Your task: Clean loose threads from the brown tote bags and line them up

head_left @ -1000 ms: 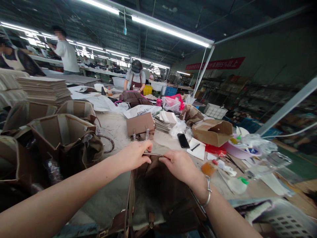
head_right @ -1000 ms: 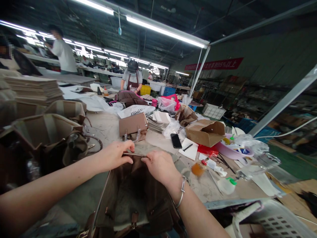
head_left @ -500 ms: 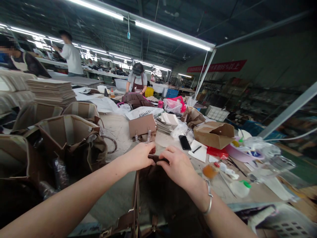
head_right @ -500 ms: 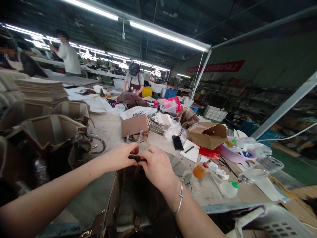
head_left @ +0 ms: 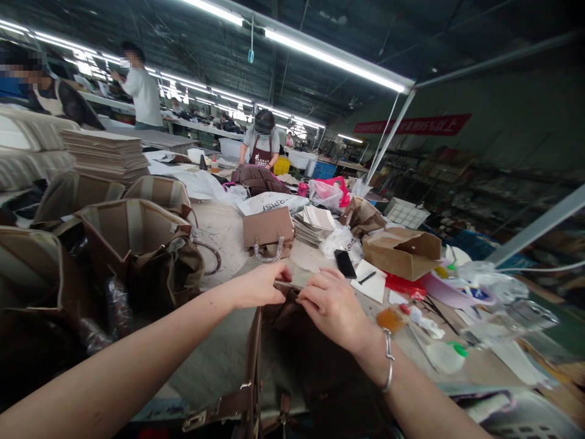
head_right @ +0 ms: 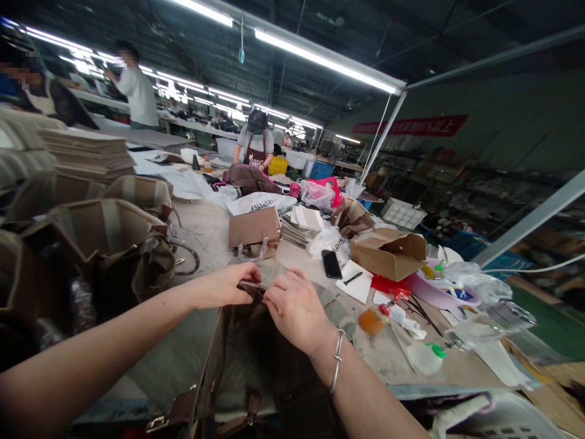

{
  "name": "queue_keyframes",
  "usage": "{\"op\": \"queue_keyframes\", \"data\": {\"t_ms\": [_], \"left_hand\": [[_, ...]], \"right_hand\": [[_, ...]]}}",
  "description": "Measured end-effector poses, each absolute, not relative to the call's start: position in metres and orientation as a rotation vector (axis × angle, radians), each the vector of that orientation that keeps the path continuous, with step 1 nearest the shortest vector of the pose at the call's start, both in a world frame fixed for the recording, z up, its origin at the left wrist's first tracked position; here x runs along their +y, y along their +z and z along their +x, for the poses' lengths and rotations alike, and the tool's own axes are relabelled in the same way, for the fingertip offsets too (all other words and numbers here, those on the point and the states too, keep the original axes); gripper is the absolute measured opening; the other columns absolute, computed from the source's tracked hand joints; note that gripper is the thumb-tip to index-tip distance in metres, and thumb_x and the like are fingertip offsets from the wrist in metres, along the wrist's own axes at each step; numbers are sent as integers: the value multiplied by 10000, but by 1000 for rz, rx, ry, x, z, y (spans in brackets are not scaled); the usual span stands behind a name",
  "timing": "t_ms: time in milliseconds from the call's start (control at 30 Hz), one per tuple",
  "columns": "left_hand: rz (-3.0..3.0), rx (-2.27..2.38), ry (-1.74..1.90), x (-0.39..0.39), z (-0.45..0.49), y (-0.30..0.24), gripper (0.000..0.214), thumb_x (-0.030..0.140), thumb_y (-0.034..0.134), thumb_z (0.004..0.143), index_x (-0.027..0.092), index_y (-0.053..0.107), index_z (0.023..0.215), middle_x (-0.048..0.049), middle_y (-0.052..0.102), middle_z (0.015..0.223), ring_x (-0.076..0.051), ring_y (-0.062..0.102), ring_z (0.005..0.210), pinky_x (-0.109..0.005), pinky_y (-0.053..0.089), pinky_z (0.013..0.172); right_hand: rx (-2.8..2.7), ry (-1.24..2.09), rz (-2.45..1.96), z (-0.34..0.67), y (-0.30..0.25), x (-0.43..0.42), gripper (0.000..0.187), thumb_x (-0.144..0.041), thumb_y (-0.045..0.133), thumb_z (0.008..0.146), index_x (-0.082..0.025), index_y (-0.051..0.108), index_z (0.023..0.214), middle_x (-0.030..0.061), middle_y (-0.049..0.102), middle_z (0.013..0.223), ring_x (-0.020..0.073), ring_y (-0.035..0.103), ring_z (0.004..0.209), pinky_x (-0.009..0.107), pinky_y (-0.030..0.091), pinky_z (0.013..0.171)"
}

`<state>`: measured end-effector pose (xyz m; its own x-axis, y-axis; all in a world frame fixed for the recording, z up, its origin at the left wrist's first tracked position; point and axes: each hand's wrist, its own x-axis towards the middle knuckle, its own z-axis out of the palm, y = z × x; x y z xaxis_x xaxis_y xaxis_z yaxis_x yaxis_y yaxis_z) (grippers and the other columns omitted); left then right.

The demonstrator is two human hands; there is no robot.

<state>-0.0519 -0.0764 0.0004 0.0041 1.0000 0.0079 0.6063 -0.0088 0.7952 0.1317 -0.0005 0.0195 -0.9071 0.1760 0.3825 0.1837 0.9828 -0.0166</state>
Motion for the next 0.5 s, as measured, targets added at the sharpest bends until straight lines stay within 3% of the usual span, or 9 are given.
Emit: {"op": "queue_keyframes", "data": {"t_ms": [267,367,500], "left_hand": [[1757,1782,867,-73,-50,-5,263,139,532,579,175,518,839,0,601,786,-153,550,715,-234,408,606],[1750,1821,880,-74,-50,-7,283,141,535,571,179,527,851,-3,609,796,-159,553,721,-239,408,616],[1720,1825,894,-74,-48,-7,290,134,524,559,180,530,845,-8,613,788,-165,558,723,-240,404,615]], "right_hand": [[-2755,18,-222,134,22,-4,150,-198,504,860,-208,598,744,8,588,755,145,518,782,376,266,973],[-2684,82,-280,135,23,-7,58,-246,540,850,-208,584,846,15,598,799,153,532,805,381,283,979],[-2641,18,-275,131,24,-10,271,-302,609,802,-205,561,1051,45,607,867,194,543,847,426,320,958]]}}
